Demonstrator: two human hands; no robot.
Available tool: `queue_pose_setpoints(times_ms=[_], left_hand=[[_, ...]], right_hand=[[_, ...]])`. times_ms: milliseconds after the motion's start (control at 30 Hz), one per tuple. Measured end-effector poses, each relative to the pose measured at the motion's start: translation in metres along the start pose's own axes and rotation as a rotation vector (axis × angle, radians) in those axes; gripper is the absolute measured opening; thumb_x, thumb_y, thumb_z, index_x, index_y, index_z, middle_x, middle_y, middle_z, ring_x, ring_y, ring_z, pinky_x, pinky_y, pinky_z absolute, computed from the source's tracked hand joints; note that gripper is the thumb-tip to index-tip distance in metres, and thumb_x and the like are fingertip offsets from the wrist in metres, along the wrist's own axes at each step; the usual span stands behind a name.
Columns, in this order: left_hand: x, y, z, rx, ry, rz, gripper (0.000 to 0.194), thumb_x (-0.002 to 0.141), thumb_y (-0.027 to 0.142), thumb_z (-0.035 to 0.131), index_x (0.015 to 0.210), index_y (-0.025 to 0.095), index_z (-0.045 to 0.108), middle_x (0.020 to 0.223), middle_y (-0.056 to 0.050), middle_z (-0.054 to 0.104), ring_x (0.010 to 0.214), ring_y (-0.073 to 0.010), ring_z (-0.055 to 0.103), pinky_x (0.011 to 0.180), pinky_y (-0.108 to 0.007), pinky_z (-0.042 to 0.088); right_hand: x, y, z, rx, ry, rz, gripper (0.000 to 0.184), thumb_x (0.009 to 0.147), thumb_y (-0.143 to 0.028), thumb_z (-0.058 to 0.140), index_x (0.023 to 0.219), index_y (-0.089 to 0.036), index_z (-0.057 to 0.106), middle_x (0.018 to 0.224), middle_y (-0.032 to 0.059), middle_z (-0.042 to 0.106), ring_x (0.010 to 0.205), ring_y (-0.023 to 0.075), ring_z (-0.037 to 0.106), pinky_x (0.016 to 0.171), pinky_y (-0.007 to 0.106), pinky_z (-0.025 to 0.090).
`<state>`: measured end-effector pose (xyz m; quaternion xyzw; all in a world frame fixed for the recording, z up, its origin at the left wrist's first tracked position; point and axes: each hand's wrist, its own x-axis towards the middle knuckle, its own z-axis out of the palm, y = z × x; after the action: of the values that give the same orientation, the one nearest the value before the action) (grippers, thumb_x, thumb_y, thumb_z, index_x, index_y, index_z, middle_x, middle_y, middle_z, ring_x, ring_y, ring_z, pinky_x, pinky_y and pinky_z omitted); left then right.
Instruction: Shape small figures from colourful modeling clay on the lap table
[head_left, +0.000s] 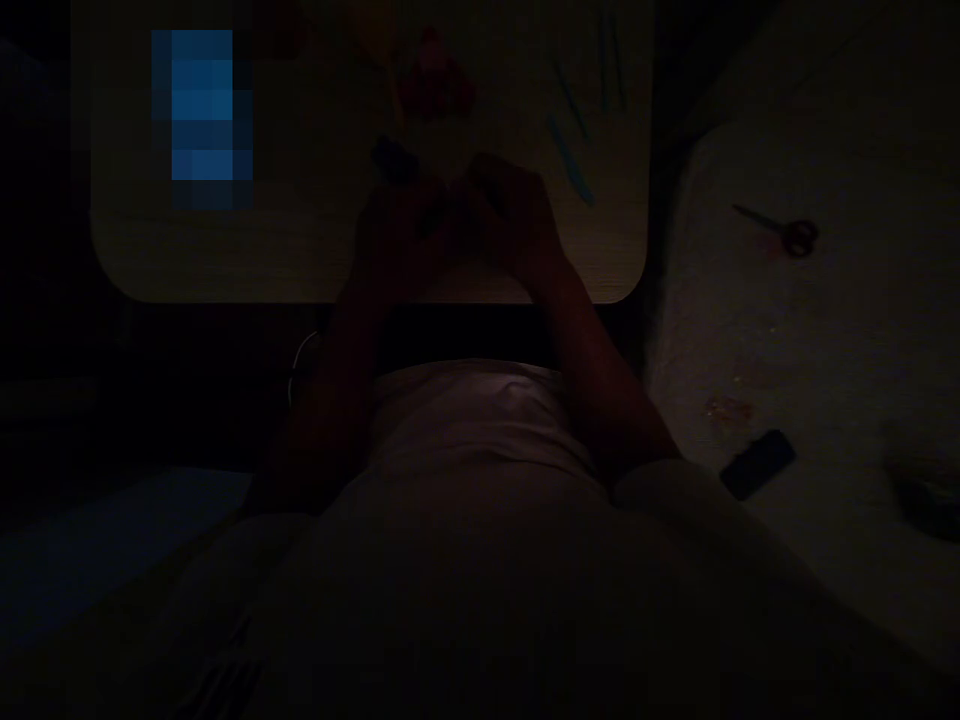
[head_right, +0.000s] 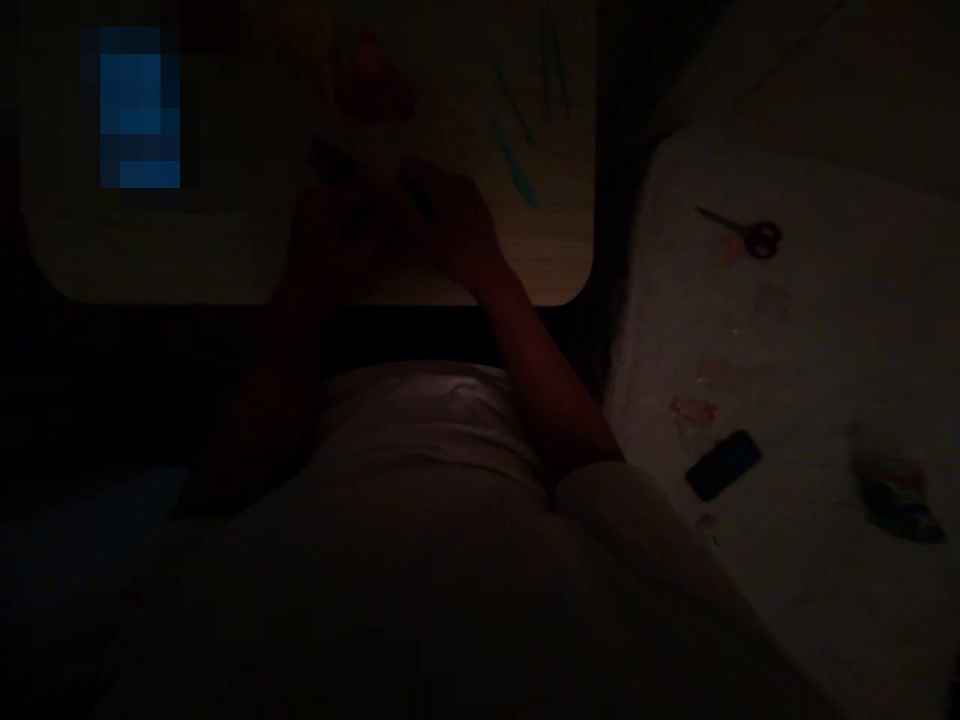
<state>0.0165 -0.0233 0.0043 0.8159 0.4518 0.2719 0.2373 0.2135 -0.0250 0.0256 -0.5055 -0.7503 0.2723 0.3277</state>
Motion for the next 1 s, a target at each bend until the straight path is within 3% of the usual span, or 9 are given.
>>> queue_pose_setpoints(times_ms=[33, 133, 300, 433, 600, 900, 1000], left_hand=[[0.0, 0.001, 0.0, 0.015, 0.055, -0.055, 0.043, 0.102, 0.062, 0.048, 0.104, 0.026, 0.071, 0.099, -0.007, 0.074, 0.093, -0.0304, 0.068, 0.081, -0.05, 0.049], [0.001, 0.005, 0.0, -0.013, 0.061, -0.1, 0.039, 0.1, 0.062, 0.053, 0.103, 0.028, 0.07, 0.1, -0.005, 0.075, 0.093, -0.0291, 0.068, 0.083, -0.049, 0.05], [0.003, 0.004, 0.003, -0.011, 0.08, -0.086, 0.037, 0.098, 0.064, 0.053, 0.091, 0.03, 0.067, 0.091, -0.004, 0.073, 0.086, -0.0284, 0.066, 0.079, -0.05, 0.052], [0.003, 0.002, 0.002, -0.019, 0.066, -0.085, 0.041, 0.098, 0.068, 0.052, 0.096, 0.031, 0.069, 0.095, -0.003, 0.075, 0.09, -0.0292, 0.068, 0.08, -0.051, 0.053], [0.001, 0.003, 0.0, -0.029, 0.015, -0.129, 0.043, 0.099, 0.068, 0.052, 0.113, 0.032, 0.071, 0.112, -0.003, 0.076, 0.105, -0.0326, 0.067, 0.095, -0.055, 0.048], [0.002, 0.005, 0.0, 0.01, 0.032, -0.143, 0.041, 0.096, 0.066, 0.052, 0.102, 0.03, 0.071, 0.101, -0.006, 0.075, 0.095, -0.0319, 0.068, 0.086, -0.052, 0.049], [0.0, -0.002, 0.0, 0.003, 0.012, -0.094, 0.047, 0.101, 0.066, 0.045, 0.121, 0.031, 0.069, 0.115, -0.005, 0.075, 0.11, -0.0318, 0.067, 0.095, -0.054, 0.048]], right_hand=[[0.0, 0.001, 0.0, 0.006, 0.006, -0.007, 0.051, 0.104, -0.078, 0.035, 0.085, -0.035, 0.056, 0.093, 0.0028, 0.071, 0.09, 0.0262, 0.061, 0.087, 0.04, 0.048], [-0.001, 0.002, 0.001, 0.018, 0.025, -0.03, 0.053, 0.104, -0.079, 0.033, 0.083, -0.035, 0.053, 0.09, 0.0032, 0.07, 0.088, 0.0265, 0.061, 0.084, 0.041, 0.048], [0.0, 0.002, 0.002, 0.013, 0.044, -0.046, 0.058, 0.104, -0.08, 0.024, 0.083, -0.033, 0.051, 0.089, 0.0065, 0.069, 0.086, 0.0275, 0.063, 0.084, 0.043, 0.047], [0.002, 0.001, 0.003, 0.0, 0.016, 0.013, 0.054, 0.097, -0.084, 0.033, 0.083, -0.038, 0.055, 0.093, 0.0051, 0.071, 0.09, 0.028, 0.063, 0.087, 0.042, 0.048], [0.0, -0.002, 0.001, -0.003, 0.026, -0.001, 0.058, 0.101, -0.084, 0.026, 0.08, -0.034, 0.05, 0.093, 0.0058, 0.072, 0.088, 0.0274, 0.063, 0.086, 0.042, 0.05], [0.0, 0.0, 0.0, 0.012, 0.004, 0.007, 0.051, 0.101, -0.08, 0.035, 0.084, -0.036, 0.055, 0.093, 0.0024, 0.071, 0.09, 0.0254, 0.06, 0.087, 0.041, 0.047], [0.001, 0.004, 0.003, 0.001, 0.037, -0.027, 0.055, 0.103, -0.081, 0.029, 0.084, -0.035, 0.054, 0.089, 0.0031, 0.068, 0.086, 0.0256, 0.06, 0.084, 0.042, 0.046]])
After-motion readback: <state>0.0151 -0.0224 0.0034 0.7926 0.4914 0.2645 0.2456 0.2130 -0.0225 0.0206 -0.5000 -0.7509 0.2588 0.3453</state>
